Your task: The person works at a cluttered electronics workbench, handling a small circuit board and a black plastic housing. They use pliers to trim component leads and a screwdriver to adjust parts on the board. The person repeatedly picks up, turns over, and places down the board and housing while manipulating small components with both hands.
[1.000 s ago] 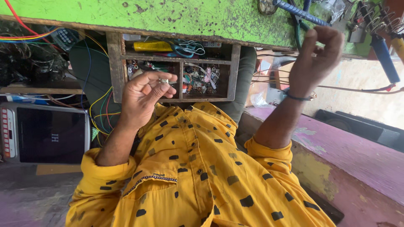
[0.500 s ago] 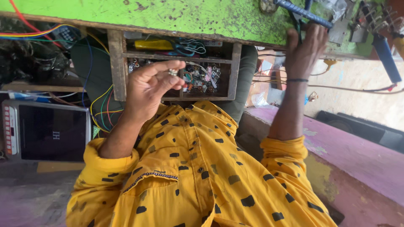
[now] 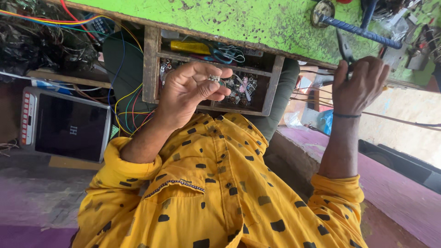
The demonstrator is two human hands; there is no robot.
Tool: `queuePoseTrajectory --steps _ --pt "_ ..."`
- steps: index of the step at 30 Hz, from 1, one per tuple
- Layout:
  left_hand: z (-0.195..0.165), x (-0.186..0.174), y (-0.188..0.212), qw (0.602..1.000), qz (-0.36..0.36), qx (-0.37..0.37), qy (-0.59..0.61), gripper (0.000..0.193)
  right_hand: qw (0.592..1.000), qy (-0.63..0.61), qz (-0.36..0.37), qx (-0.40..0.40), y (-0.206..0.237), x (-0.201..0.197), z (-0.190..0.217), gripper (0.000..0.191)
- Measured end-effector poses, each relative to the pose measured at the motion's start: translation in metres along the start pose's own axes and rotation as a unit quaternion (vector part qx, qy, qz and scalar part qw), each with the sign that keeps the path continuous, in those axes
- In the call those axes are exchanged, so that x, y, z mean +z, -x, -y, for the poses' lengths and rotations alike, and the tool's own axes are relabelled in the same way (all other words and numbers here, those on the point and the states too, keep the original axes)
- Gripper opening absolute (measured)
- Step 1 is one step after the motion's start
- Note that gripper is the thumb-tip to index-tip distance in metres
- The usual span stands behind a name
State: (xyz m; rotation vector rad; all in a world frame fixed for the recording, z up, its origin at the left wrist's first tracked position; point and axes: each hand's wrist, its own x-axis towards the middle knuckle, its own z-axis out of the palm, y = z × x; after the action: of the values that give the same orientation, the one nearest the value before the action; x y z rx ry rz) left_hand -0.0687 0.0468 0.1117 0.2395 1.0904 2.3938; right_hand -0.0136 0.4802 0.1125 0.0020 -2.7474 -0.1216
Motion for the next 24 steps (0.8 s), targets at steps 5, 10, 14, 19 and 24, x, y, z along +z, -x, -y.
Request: queuePoseTrajectory --steps 5,10,14,19,24 --pt "0.005 0.005 -0.004 0.999 0.016 0.029 -0.006 0.021 0.984 -0.171 0.022 0.048 -0.019 -0.030 0.034 0.038" --pt "0.001 0.017 0.003 0.997 0.017 0.044 -0.060 0.023 0.914 -0.384 0.133 -0.016 -0.012 -0.068 0.107 0.026" --pt "-0.003 0.025 0.007 0.995 0.025 0.057 -0.074 0.020 0.937 -0.290 0.032 -0.191 -0.020 -0.073 0.132 0.045" --pt "-0.008 0.021 0.009 0.998 0.043 0.012 -0.039 0.019 0.928 -0.297 0.008 -0.225 -0.034 -0.076 0.142 0.046" --pt "-0.005 0.016 0.011 0.998 0.060 -0.013 0.008 0.021 0.926 -0.297 -0.014 -0.234 -0.034 -0.078 0.149 0.048"
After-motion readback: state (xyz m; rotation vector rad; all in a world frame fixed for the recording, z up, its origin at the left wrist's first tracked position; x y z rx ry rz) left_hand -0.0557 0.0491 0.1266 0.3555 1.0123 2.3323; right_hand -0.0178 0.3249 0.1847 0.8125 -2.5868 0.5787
